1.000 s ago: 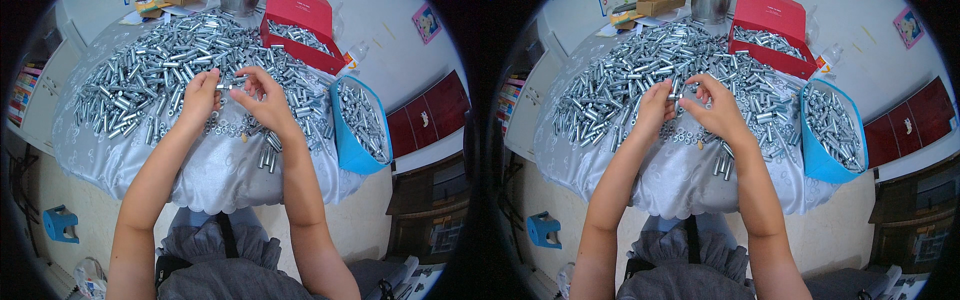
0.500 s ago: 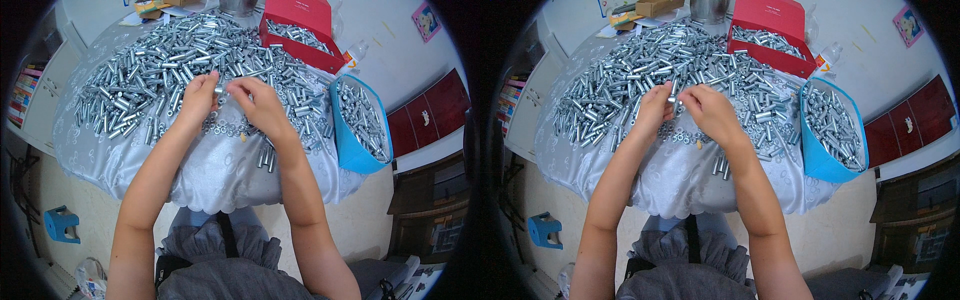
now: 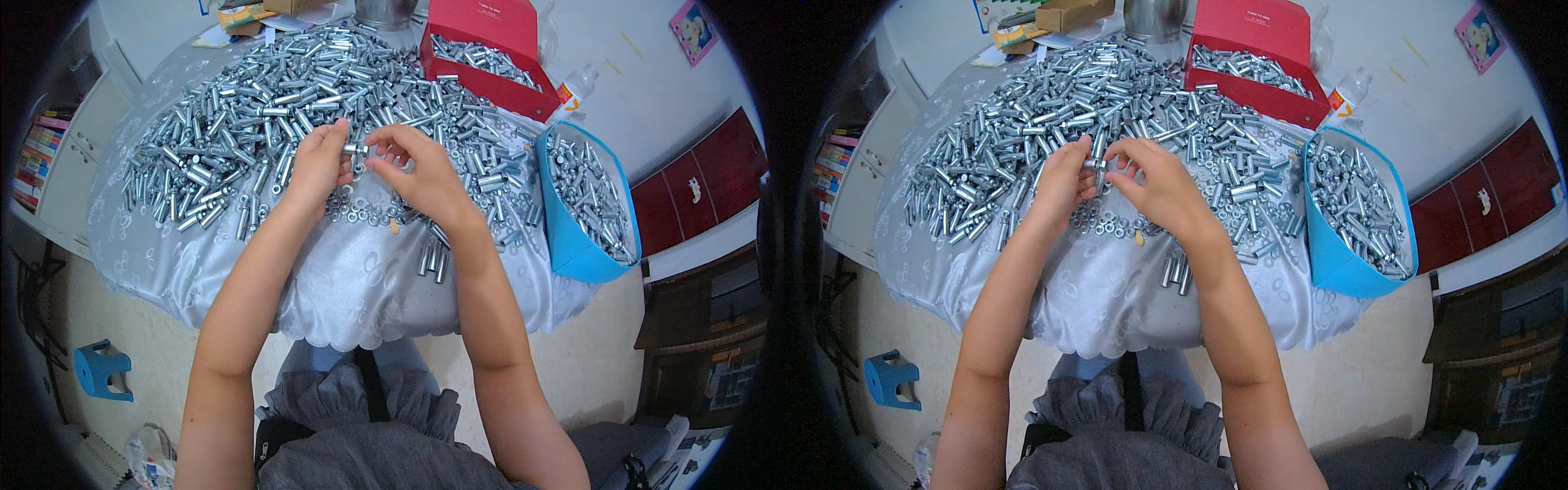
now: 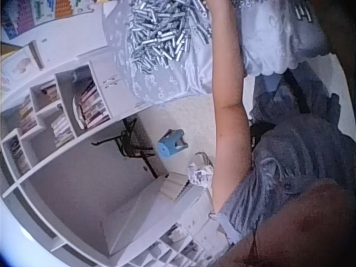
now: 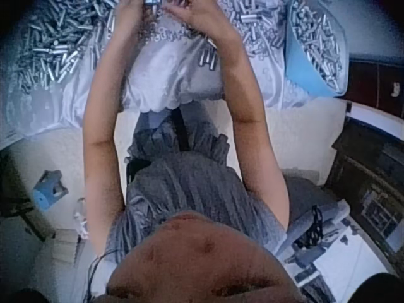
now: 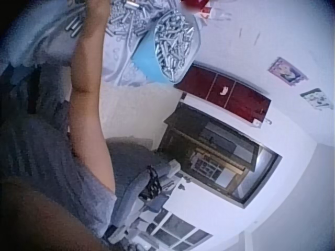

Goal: The person sits at a table covered with a large pile of metal bolts and washers. They repeatedly pick up a bolt and a washer, thread the washer onto the bolt, and place the assembled unit into a blue container on the right side of the table.

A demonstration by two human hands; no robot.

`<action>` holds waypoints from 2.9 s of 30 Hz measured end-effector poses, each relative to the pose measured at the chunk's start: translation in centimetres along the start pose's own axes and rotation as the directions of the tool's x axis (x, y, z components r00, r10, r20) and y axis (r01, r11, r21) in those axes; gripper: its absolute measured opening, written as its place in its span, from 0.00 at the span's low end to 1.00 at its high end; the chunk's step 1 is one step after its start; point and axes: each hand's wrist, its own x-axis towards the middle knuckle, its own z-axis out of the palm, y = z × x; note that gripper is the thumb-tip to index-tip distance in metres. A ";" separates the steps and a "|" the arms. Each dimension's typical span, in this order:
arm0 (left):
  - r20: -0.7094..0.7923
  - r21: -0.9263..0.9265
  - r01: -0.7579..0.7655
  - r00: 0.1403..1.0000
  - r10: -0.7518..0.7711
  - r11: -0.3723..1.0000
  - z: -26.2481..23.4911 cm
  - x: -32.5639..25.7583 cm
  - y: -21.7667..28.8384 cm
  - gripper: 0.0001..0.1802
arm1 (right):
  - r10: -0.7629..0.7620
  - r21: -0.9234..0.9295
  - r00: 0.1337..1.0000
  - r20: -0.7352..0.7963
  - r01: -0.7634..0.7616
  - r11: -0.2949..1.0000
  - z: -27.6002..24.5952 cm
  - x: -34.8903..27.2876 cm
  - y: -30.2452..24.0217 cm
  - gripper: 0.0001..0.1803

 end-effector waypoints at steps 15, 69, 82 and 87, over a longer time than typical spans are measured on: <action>0.080 -0.020 0.013 0.997 -0.012 1.000 -0.4 0.1 0.0 0.14 | 0.070 -0.006 0.997 -0.027 -0.071 0.997 0.1 -0.1 -0.2 0.12; 0.241 -0.098 0.107 0.967 -0.081 0.989 0.9 -0.9 -0.2 0.14 | -0.138 -0.232 0.988 -0.072 0.118 0.966 0.6 -0.2 -0.8 0.11; 0.184 0.170 -0.298 0.946 0.266 0.939 1.0 -1.1 -0.6 0.16 | 0.267 0.105 0.946 -0.182 -0.251 0.962 2.5 -0.2 0.2 0.21; 0.290 0.560 -0.659 0.724 0.626 0.503 0.8 -2.1 -0.2 0.10 | 0.552 0.622 0.805 0.216 -0.550 0.558 1.9 0.2 -0.5 0.25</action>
